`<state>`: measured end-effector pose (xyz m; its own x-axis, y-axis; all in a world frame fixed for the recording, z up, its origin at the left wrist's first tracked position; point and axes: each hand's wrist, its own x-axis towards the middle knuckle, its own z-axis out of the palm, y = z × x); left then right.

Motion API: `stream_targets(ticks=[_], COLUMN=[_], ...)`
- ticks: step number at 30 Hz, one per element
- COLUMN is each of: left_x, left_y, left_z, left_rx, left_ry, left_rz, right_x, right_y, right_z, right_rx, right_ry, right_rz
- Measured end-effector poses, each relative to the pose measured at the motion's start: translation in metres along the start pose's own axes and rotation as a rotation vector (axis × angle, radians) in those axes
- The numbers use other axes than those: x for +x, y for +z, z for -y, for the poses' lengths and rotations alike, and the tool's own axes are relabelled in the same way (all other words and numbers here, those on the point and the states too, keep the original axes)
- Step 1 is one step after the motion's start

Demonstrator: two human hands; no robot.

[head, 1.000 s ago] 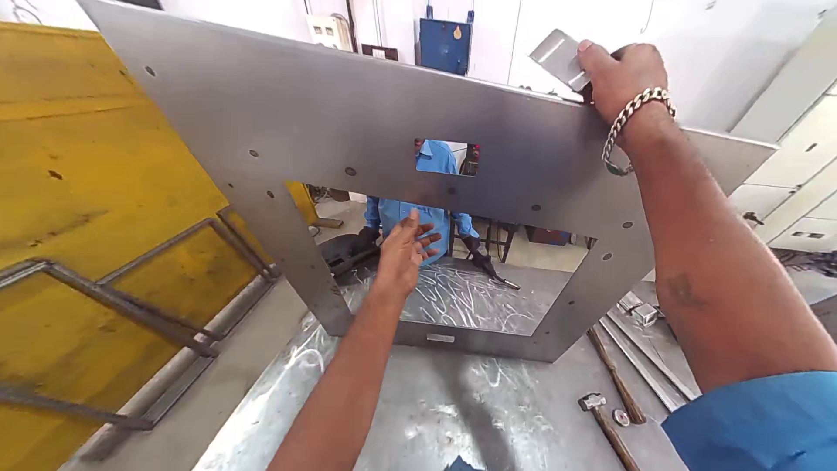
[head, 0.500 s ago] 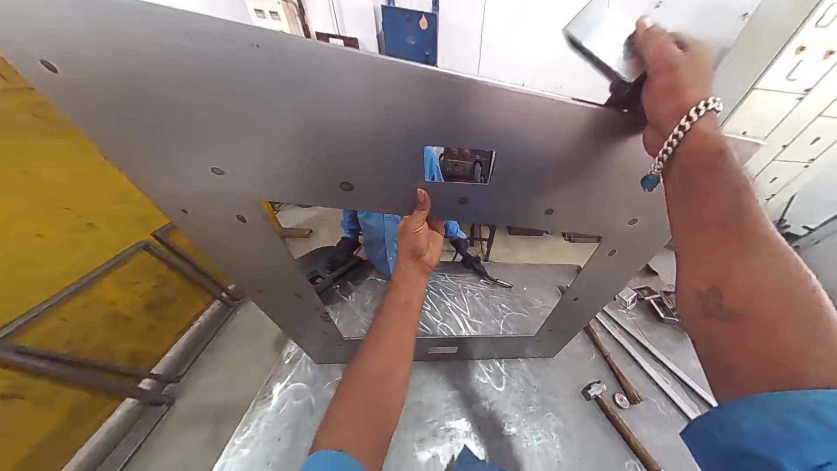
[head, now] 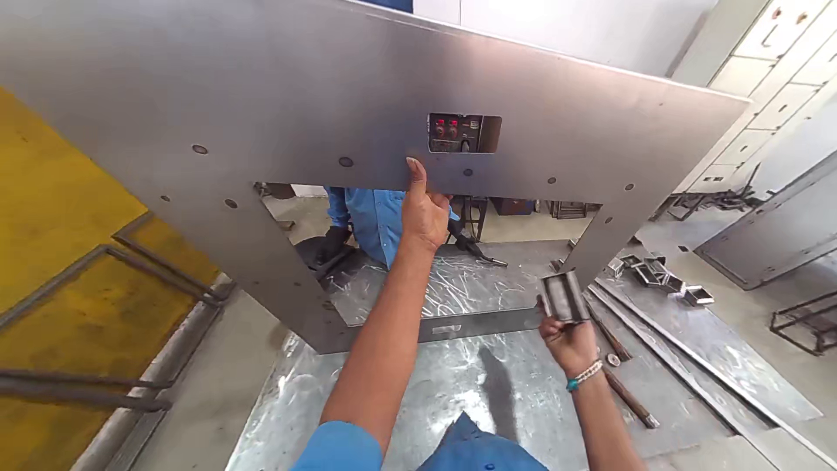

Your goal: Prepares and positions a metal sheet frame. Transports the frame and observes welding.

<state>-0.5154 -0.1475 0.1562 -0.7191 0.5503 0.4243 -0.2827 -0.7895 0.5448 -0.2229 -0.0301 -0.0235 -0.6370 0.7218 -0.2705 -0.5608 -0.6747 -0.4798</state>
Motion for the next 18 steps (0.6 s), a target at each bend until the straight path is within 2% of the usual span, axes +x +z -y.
stream_targets(ticks=[3, 5, 8, 10, 14, 16, 18], left_x=[0.002, 0.001, 0.0, -0.003, -0.004, -0.006, -0.008], left_y=[-0.003, -0.004, -0.004, -0.005, -0.003, -0.004, -0.004], left_z=[0.001, -0.001, -0.004, -0.004, -0.005, -0.006, -0.006], left_rx=[0.001, 0.03, 0.084, 0.11, 0.109, 0.099, 0.104], left_ry=[0.013, 0.016, 0.028, 0.021, 0.031, 0.045, 0.066], left_rz=[0.014, 0.012, 0.011, 0.015, 0.005, 0.001, -0.004], right_x=[0.009, 0.014, 0.027, 0.032, 0.046, 0.066, 0.092], right_y=[-0.026, -0.029, -0.008, 0.013, 0.08, 0.105, 0.129], right_z=[-0.039, -0.054, -0.059, -0.06, -0.06, -0.06, -0.057], right_rx=[0.047, 0.058, 0.023, -0.047, -0.296, -0.474, -0.606], right_ry=[0.117, 0.11, 0.076, 0.039, 0.047, 0.025, -0.042], right_rz=[0.026, 0.16, 0.372, 0.402, 0.147, -0.01, -0.072])
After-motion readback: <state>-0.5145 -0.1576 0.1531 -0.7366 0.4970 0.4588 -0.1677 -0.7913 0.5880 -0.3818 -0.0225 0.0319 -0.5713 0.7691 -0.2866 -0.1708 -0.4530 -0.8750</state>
